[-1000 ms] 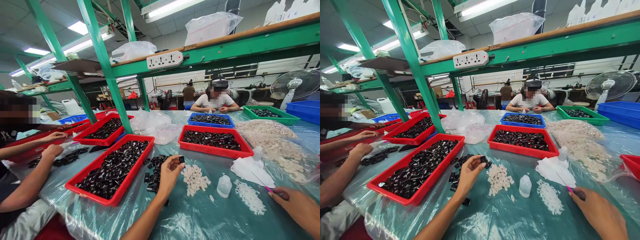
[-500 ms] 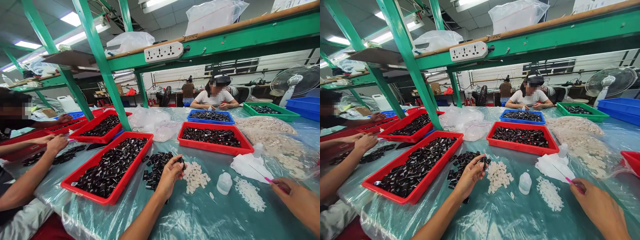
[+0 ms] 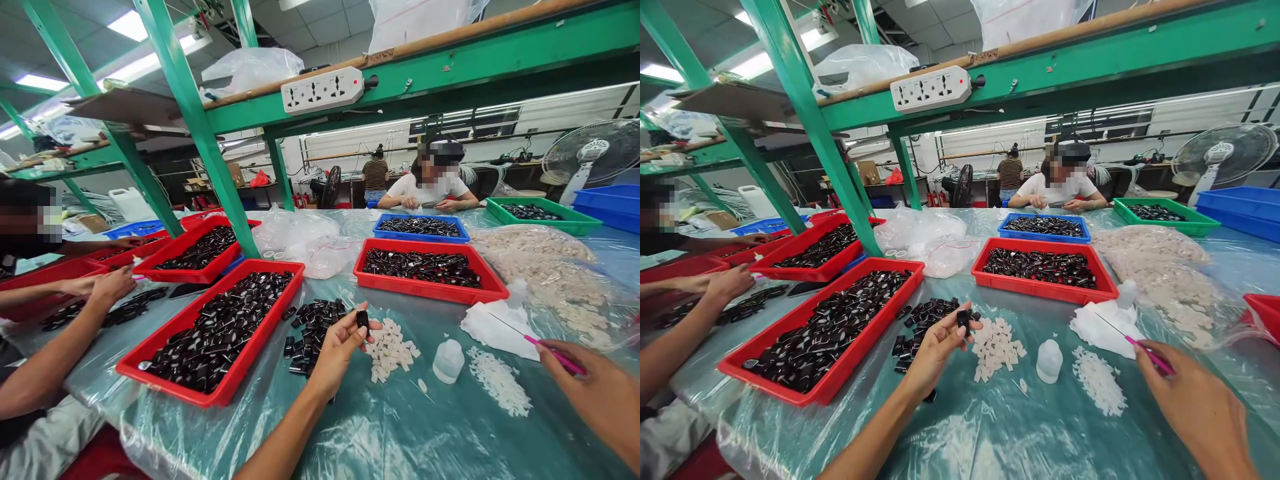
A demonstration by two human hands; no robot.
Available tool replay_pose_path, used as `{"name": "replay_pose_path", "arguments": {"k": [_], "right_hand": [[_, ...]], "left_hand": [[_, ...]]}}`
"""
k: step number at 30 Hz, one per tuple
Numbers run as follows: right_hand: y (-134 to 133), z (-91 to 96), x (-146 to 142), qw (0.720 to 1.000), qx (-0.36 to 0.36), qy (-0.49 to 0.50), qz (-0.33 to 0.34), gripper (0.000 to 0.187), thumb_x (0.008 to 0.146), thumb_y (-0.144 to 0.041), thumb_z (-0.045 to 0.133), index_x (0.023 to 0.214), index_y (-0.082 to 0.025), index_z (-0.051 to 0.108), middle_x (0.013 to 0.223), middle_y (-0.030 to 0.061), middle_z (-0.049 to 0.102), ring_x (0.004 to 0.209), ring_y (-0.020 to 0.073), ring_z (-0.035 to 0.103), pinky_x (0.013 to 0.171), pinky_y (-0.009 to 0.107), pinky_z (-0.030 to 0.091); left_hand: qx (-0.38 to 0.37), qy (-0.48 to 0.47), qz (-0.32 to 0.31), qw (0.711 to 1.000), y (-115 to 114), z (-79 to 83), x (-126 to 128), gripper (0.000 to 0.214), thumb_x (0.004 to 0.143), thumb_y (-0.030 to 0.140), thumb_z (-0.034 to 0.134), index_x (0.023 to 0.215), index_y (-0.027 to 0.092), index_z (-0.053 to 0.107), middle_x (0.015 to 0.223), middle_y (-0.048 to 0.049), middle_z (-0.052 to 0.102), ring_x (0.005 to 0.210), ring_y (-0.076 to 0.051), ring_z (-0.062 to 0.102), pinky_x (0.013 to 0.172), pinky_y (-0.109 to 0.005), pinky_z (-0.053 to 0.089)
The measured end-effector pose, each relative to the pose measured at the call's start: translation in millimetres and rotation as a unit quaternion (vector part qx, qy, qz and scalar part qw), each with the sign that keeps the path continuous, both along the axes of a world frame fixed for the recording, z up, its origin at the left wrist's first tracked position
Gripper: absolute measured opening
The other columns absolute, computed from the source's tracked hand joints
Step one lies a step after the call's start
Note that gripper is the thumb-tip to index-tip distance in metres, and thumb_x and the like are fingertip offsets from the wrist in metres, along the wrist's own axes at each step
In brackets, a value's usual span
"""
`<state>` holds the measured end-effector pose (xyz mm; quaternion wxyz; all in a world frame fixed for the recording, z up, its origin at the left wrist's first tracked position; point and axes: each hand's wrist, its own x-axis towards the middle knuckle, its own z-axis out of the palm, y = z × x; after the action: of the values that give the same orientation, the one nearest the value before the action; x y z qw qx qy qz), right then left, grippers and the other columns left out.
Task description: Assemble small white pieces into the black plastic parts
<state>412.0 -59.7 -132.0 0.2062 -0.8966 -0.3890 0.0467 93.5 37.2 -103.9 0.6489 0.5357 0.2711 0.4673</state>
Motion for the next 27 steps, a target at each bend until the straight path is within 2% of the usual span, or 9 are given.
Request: {"name": "replay_pose_path", "arguments": {"k": [4, 9, 13, 16, 19, 24, 27], "right_hand": [[0.7, -5.5, 0.7, 0.999, 0.043, -0.014, 0.006, 0.051, 0.077, -0.057, 0.035, 0.104, -0.025, 0.065, 0.110, 0.0056, 0.066, 0.097, 0.0289, 0.060, 0.066, 0.033, 0.044], [0.9, -21.6, 5.5, 0.984, 0.152, -0.092, 0.012, 0.042, 0.075, -0.053, 0.044, 0.098, -0.026, 0.068, 0.103, 0.0057, 0.069, 0.086, 0.0240, 0.066, 0.057, 0.029, 0.046], [2.0, -26.3, 3.7, 0.949, 0.251, -0.188, 0.037, 0.042, 0.081, -0.053, 0.041, 0.092, -0.024, 0.069, 0.090, 0.0055, 0.071, 0.077, 0.0199, 0.067, 0.048, 0.025, 0.045], [4.0, -21.1, -4.7, 0.911, 0.316, -0.251, 0.085, 0.049, 0.087, -0.054, 0.033, 0.086, -0.020, 0.069, 0.085, 0.0049, 0.070, 0.075, 0.0186, 0.067, 0.052, 0.025, 0.048], [6.6, -14.8, -15.2, 0.880, 0.372, -0.269, 0.123, 0.054, 0.090, -0.054, 0.030, 0.083, -0.017, 0.068, 0.081, 0.0049, 0.070, 0.071, 0.0183, 0.067, 0.054, 0.026, 0.049], [7.9, -11.5, -26.1, 0.858, 0.413, -0.257, 0.165, 0.045, 0.092, -0.048, 0.037, 0.088, -0.016, 0.068, 0.081, 0.0051, 0.071, 0.071, 0.0172, 0.068, 0.052, 0.023, 0.049], [5.2, -10.9, -32.9, 0.849, 0.430, -0.266, 0.156, 0.042, 0.093, -0.045, 0.038, 0.094, -0.014, 0.067, 0.086, 0.0078, 0.072, 0.076, 0.0187, 0.069, 0.054, 0.023, 0.051]], "left_hand": [[0.013, 0.012, 0.004, 1.000, -0.6, 0.5, -0.1, 0.052, 0.077, 0.029, 0.068, 0.127, 0.020, 0.053, 0.089, -0.0074, 0.072, 0.068, -0.011, 0.055, 0.060, -0.020, 0.039], [-0.002, 0.005, -0.001, 1.000, -2.5, 2.2, -0.3, 0.055, 0.077, 0.030, 0.069, 0.128, 0.019, 0.052, 0.090, -0.0088, 0.072, 0.067, -0.012, 0.056, 0.060, -0.021, 0.039], [-0.026, 0.000, -0.002, 1.000, -3.3, 1.8, -0.3, 0.060, 0.075, 0.031, 0.071, 0.129, 0.017, 0.050, 0.088, -0.0095, 0.072, 0.064, -0.012, 0.056, 0.059, -0.021, 0.039], [-0.033, 0.015, 0.006, 0.999, -3.5, -1.1, 0.8, 0.062, 0.073, 0.033, 0.072, 0.128, 0.013, 0.051, 0.082, -0.0096, 0.072, 0.061, -0.011, 0.055, 0.058, -0.021, 0.039], [-0.036, 0.036, 0.000, 0.999, -3.4, -8.2, 4.0, 0.066, 0.069, 0.038, 0.075, 0.125, 0.010, 0.054, 0.078, -0.0098, 0.072, 0.058, -0.010, 0.055, 0.056, -0.020, 0.037], [-0.037, 0.045, -0.017, 0.998, -0.6, -27.0, 10.0, 0.066, 0.062, 0.047, 0.077, 0.116, 0.013, 0.062, 0.075, -0.0101, 0.072, 0.054, -0.010, 0.055, 0.052, -0.020, 0.035], [-0.044, 0.033, -0.017, 0.998, 2.1, -34.2, 10.9, 0.065, 0.058, 0.049, 0.080, 0.111, 0.013, 0.066, 0.074, -0.0109, 0.072, 0.052, -0.010, 0.055, 0.050, -0.019, 0.035]]}}
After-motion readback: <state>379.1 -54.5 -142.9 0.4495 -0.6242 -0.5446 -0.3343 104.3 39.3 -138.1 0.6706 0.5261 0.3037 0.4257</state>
